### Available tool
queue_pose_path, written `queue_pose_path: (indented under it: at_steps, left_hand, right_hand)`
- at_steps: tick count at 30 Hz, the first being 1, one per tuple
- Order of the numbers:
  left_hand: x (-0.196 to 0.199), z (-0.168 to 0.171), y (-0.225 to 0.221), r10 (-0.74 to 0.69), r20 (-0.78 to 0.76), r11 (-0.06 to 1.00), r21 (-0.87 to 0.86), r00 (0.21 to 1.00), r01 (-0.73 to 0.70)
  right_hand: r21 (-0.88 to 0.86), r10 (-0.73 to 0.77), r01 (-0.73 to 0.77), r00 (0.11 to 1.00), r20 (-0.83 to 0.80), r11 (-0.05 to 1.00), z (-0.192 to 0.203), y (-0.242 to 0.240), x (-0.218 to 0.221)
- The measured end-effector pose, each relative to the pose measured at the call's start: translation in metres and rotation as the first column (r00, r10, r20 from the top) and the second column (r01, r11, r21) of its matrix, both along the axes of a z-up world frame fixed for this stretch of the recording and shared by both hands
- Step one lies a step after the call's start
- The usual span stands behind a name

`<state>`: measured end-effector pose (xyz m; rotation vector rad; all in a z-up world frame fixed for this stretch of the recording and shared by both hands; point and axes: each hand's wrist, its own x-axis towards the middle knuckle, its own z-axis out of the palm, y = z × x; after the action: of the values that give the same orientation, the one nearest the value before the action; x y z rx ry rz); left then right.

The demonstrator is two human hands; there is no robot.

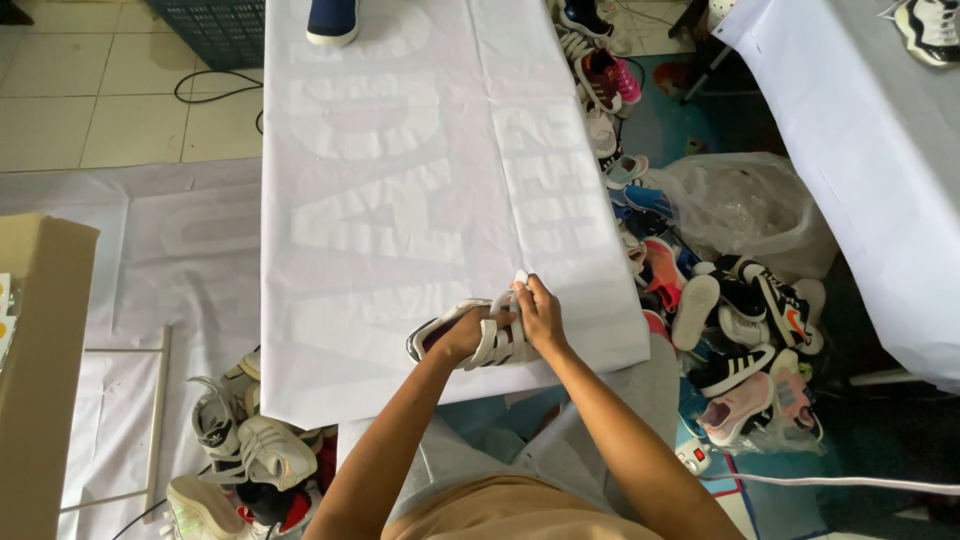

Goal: Applying a small white label or patch to the heel of a white sneaker.

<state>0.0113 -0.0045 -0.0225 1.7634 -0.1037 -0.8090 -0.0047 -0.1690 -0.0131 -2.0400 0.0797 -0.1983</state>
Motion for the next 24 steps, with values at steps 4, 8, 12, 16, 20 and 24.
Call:
queue_pose_path:
  at_steps: [4, 8, 12, 16, 20, 24]
  left_hand:
    - [-0.003, 0.006, -0.001, 0.014, -0.006, 1.000, 0.001, 1.000, -0.014]
    - [-0.006, 0.013, 0.000, -0.004, 0.025, 1.000, 0.021, 1.000, 0.003]
    - [-0.009, 0.020, 0.003, 0.006, 0.053, 1.000, -0.019, 0.999, -0.005]
    - [-0.013, 0.041, 0.007, 0.016, 0.063, 0.994, -0.110, 0.998, -0.009]
    - [-0.012, 0.025, 0.007, 0.001, 0.098, 0.975, -0.222, 0.995, 0.021]
    - [-0.012, 0.036, 0.008, 0.001, 0.086, 0.964, -0.264, 0.996, 0.021]
  right_hand:
    - [-0.017, -0.005, 0.005, 1.000, 0.010, 1.000, -0.004, 0.001, -0.001]
    - [0.030, 0.023, -0.024, 0.999, 0.034, 0.999, -0.027, -0.006, 0.004]
    - [0.064, 0.045, -0.050, 0.997, 0.068, 0.997, -0.004, -0.001, -0.001]
    - [0.102, 0.056, -0.063, 0.996, 0.066, 0.993, 0.006, -0.001, -0.006]
    - [0.140, 0.087, -0.101, 0.991, 0.105, 0.985, 0.009, 0.000, -0.005]
    - [0.134, 0.102, -0.119, 0.986, 0.129, 0.984, 0.001, -0.002, -0.003]
